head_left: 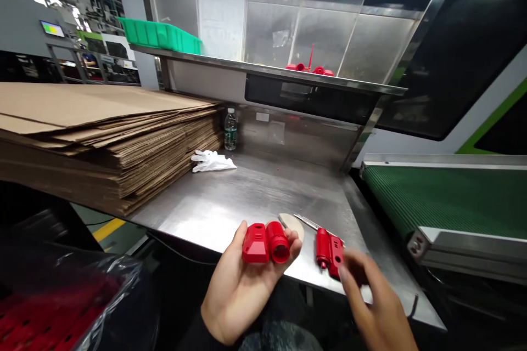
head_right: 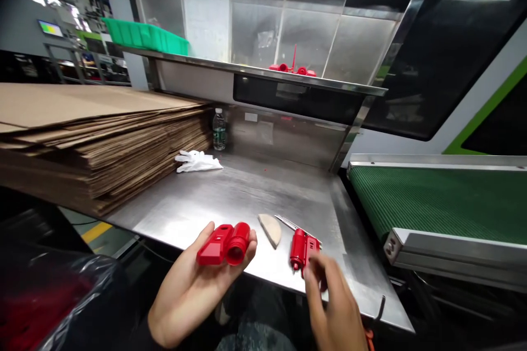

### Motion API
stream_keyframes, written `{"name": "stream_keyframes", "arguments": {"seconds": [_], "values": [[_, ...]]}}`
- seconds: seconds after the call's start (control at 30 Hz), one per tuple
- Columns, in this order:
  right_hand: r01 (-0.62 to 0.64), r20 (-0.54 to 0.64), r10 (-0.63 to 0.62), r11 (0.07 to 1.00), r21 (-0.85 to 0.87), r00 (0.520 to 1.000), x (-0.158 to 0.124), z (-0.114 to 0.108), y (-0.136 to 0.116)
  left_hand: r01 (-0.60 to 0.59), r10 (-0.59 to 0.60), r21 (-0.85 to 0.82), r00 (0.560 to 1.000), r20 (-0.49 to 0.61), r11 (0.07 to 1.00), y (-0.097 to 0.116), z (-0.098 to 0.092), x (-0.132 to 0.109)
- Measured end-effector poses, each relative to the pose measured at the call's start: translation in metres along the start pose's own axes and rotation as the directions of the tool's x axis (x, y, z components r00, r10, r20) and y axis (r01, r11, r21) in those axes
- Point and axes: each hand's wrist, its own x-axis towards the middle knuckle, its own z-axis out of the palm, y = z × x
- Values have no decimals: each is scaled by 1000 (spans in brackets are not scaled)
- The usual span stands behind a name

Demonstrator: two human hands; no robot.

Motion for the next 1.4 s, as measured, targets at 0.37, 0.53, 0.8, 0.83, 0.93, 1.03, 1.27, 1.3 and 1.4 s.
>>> {"name": "stream_keyframes", "arguments": {"seconds": [0.37,0.53,0.8,0.83,0.93,1.03,1.27,1.3,1.4], "values": [[186,428,-16,916,-356,903,181,68,-4,-155,157,161,988,4,975,5,-2,-16],[172,413,-31,936,-307,910,186,74,5,-233,211,225,970,119,946,6,-4,-19],[183,386,-57,937,-298,921,169,70,-3,-123,117,91,991,69,988,1,-3,-19],[179,376,-58,939,-295,925,168,70,-4,-118,115,65,992,48,991,-1,-3,-19],[152,317,-74,961,-229,946,168,73,-1,-112,112,21,994,-5,994,-6,-2,-20],[105,208,-89,992,-68,974,170,72,-1,-87,88,21,996,-9,996,-10,-2,-20],[123,-89,-94,886,446,992,106,-3,-64,-182,172,115,981,94,976,-14,-3,-20],[99,-88,-63,864,494,994,86,-16,-77,-204,190,134,975,112,970,-14,-3,-19],[3,77,-63,792,611,995,30,-40,-114,-231,214,156,970,118,960,-18,-4,-17]]}}
